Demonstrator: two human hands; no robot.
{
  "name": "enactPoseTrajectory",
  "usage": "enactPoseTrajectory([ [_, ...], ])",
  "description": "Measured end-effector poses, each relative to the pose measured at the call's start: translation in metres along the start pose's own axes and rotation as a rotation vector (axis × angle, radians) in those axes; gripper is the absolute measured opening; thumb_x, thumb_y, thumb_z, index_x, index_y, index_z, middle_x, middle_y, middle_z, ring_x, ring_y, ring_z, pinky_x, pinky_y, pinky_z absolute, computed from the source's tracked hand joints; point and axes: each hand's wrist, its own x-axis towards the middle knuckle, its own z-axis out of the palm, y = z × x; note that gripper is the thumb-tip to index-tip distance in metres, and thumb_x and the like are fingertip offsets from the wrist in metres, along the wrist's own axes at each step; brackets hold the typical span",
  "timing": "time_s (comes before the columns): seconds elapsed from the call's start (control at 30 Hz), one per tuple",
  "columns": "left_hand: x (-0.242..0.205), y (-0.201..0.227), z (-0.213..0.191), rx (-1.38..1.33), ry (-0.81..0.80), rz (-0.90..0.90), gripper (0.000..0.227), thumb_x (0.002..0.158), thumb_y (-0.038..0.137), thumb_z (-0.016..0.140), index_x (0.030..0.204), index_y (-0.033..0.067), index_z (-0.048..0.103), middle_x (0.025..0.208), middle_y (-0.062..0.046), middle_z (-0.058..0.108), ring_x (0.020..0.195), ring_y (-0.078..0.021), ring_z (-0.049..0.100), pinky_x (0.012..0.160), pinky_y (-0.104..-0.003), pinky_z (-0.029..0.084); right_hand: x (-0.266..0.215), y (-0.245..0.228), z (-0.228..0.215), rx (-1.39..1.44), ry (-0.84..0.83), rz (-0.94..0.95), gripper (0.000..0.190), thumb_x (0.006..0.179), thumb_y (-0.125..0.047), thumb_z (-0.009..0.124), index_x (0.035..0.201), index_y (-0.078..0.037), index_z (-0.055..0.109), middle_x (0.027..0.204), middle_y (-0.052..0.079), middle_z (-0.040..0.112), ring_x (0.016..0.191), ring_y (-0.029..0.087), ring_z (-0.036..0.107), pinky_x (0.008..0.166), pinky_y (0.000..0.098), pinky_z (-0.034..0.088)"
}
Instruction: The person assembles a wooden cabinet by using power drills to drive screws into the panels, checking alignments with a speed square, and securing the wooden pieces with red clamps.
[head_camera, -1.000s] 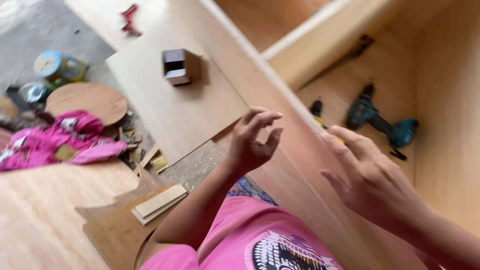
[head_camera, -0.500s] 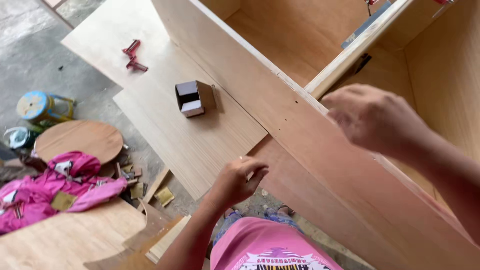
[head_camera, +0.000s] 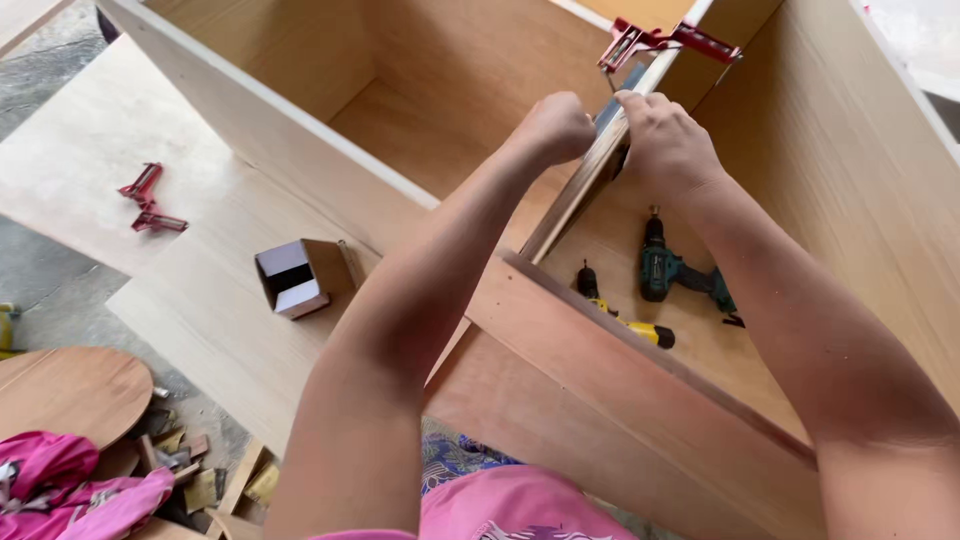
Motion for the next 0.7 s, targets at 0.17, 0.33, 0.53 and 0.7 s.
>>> enactPoseTrajectory([
  [0.17, 0.050, -0.012, 0.043, -0.155, 0.042, -0.003, 0.046, 0.089, 0.043, 0.062, 0.099, 0.0007, 0.077, 0.096, -0.023, 0.075, 0.091, -0.0398, 0.075, 0.070, -0.052, 0.062, 0.002, 0.042, 0.009, 0.021, 0.060, 0.032, 0.062, 0.090, -0.003, 0.040, 0.149, -0.015, 0.052, 0.126, 0.018, 0.062, 0.108, 0.045, 0.067, 0.087, 0.0617, 0.055],
  [0.33, 0.031, -0.004, 0.034, -0.234, 0.076, -0.013, 0.031, 0.087, 0.034, 0.066, 0.091, 0.0057, 0.079, 0.074, -0.020, 0.071, 0.057, -0.0342, 0.074, 0.054, -0.038, 0.065, -0.001, 0.044, 0.003, 0.136, 0.101, 0.062, 0.051, 0.095, -0.002, 0.045, 0.141, -0.012, 0.062, 0.118, 0.018, 0.067, 0.109, 0.045, 0.069, 0.086, 0.0611, 0.056],
  [0.53, -0.045, 0.009, -0.023, -0.240, -0.047, 0.074, 0.036, 0.084, 0.031, 0.063, 0.094, -0.0023, 0.070, 0.088, -0.027, 0.069, 0.086, -0.0445, 0.072, 0.070, -0.050, 0.061, -0.012, 0.028, -0.004, 0.269, 0.185, 0.087, 0.041, 0.096, -0.003, 0.054, 0.134, -0.012, 0.068, 0.115, 0.016, 0.071, 0.104, 0.039, 0.071, 0.082, 0.0557, 0.057],
  [0.7, -0.091, 0.025, -0.060, -0.072, -0.075, 0.233, 0.013, 0.080, 0.022, 0.050, 0.071, 0.0128, 0.052, 0.075, -0.004, 0.069, 0.068, -0.0192, 0.057, 0.061, -0.039, 0.042, -0.036, 0.011, -0.018, 0.324, 0.499, -0.128, 0.047, 0.091, 0.012, 0.063, 0.137, 0.006, 0.060, 0.114, 0.022, 0.067, 0.091, 0.030, 0.069, 0.083, 0.0406, 0.059],
])
